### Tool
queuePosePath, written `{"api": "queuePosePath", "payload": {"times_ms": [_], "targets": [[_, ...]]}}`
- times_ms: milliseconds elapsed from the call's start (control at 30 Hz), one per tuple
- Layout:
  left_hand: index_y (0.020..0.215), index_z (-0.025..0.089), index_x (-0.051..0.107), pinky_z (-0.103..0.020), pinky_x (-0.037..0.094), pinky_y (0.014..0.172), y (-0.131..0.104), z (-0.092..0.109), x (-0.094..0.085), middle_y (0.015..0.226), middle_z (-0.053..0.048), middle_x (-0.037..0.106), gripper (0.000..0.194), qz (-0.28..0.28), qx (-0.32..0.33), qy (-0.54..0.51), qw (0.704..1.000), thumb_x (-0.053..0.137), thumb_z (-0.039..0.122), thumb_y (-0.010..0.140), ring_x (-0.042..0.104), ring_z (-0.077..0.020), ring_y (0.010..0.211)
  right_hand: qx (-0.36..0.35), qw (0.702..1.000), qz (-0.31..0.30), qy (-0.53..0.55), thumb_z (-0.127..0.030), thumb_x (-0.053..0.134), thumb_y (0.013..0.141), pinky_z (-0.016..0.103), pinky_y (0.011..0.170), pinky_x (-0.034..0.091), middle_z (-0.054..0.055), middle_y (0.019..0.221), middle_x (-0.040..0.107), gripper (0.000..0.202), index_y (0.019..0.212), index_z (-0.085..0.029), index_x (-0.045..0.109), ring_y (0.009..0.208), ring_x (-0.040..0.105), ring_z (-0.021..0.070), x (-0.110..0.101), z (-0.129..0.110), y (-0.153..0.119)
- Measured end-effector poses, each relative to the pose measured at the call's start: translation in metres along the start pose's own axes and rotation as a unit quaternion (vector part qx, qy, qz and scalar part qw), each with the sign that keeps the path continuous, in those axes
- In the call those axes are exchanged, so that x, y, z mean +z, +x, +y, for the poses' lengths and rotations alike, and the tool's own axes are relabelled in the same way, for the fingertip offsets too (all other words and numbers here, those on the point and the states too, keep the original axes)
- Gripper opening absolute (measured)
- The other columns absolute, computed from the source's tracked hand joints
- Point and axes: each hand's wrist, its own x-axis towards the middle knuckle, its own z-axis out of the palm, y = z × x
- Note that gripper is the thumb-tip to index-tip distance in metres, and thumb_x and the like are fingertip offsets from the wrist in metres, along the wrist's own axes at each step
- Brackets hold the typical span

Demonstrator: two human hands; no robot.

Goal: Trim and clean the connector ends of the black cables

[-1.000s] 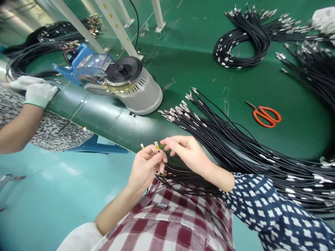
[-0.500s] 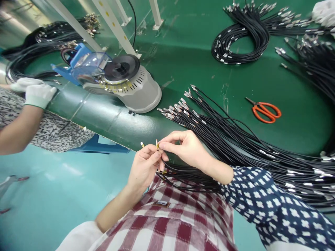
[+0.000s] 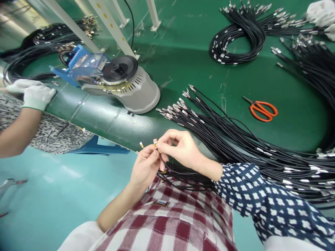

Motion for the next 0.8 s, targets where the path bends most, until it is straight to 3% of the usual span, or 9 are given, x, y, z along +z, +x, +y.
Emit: {"api": "queuePosePath", "payload": {"times_ms": [100, 233, 433, 533, 667, 800], "targets": [[0.078, 0.016, 0.068, -0.017, 0.045, 0.040, 0.000, 0.001, 0.002, 0.059, 0.001, 0.066, 0.023, 0.012, -0.006, -0.004, 1.000, 0.078, 0.037, 0.077, 0.056, -0.0080, 0.041, -0.028, 0.997, 0.032, -0.072, -0.029, 0.068, 0.084, 0.029, 0.062, 0.047, -0.002, 0.061, 0.059, 0.019, 0.069, -0.019, 0.062, 0.054, 0.055, 0.0110, 0.002, -0.001, 0.000], [0.082, 0.017, 0.066, -0.015, 0.046, 0.046, 0.000, 0.005, 0.005, 0.062, 0.002, 0.065, 0.021, 0.041, -0.002, -0.003, 0.999, 0.082, 0.026, 0.073, 0.060, -0.0081, 0.053, -0.052, 0.985, 0.054, -0.158, -0.020, 0.065, 0.083, 0.027, 0.063, 0.047, 0.001, 0.072, 0.064, 0.012, 0.071, -0.019, 0.064, 0.065, 0.058, 0.0127, 0.002, -0.004, -0.002], [0.073, 0.015, 0.062, -0.015, 0.043, 0.040, -0.001, 0.004, 0.005, 0.058, 0.002, 0.066, 0.023, 0.056, 0.012, 0.012, 0.998, 0.082, 0.026, 0.072, 0.055, -0.0065, 0.041, -0.128, 0.961, 0.018, -0.245, -0.018, 0.063, 0.084, 0.028, 0.067, 0.048, 0.003, 0.080, 0.065, 0.007, 0.078, -0.018, 0.067, 0.070, 0.058, 0.0134, -0.005, -0.011, -0.007], [0.076, 0.015, 0.062, -0.016, 0.044, 0.042, -0.003, 0.004, 0.005, 0.059, 0.000, 0.068, 0.021, 0.050, 0.010, 0.025, 0.998, 0.079, 0.027, 0.075, 0.058, -0.0084, 0.044, -0.097, 0.977, -0.015, -0.190, -0.020, 0.065, 0.085, 0.025, 0.063, 0.047, 0.002, 0.078, 0.065, 0.010, 0.076, -0.017, 0.067, 0.065, 0.057, 0.0112, -0.010, -0.010, -0.004], [0.078, 0.015, 0.064, -0.017, 0.045, 0.043, -0.007, 0.005, 0.006, 0.063, -0.002, 0.071, 0.017, 0.029, 0.012, 0.028, 0.999, 0.076, 0.027, 0.079, 0.057, -0.0083, 0.044, -0.005, 0.994, -0.024, -0.104, -0.032, 0.073, 0.080, 0.025, 0.058, 0.045, 0.002, 0.075, 0.067, 0.016, 0.077, -0.016, 0.072, 0.063, 0.057, 0.0117, -0.016, -0.004, 0.002], [0.080, 0.015, 0.067, -0.017, 0.045, 0.044, -0.008, 0.005, 0.007, 0.062, -0.003, 0.071, 0.015, -0.007, 0.006, 0.017, 1.000, 0.075, 0.028, 0.081, 0.057, -0.0081, 0.044, 0.062, 0.994, -0.083, -0.039, -0.036, 0.078, 0.074, 0.027, 0.064, 0.049, 0.002, 0.076, 0.069, 0.022, 0.085, -0.017, 0.075, 0.066, 0.061, 0.0134, -0.022, -0.002, 0.009]]}}
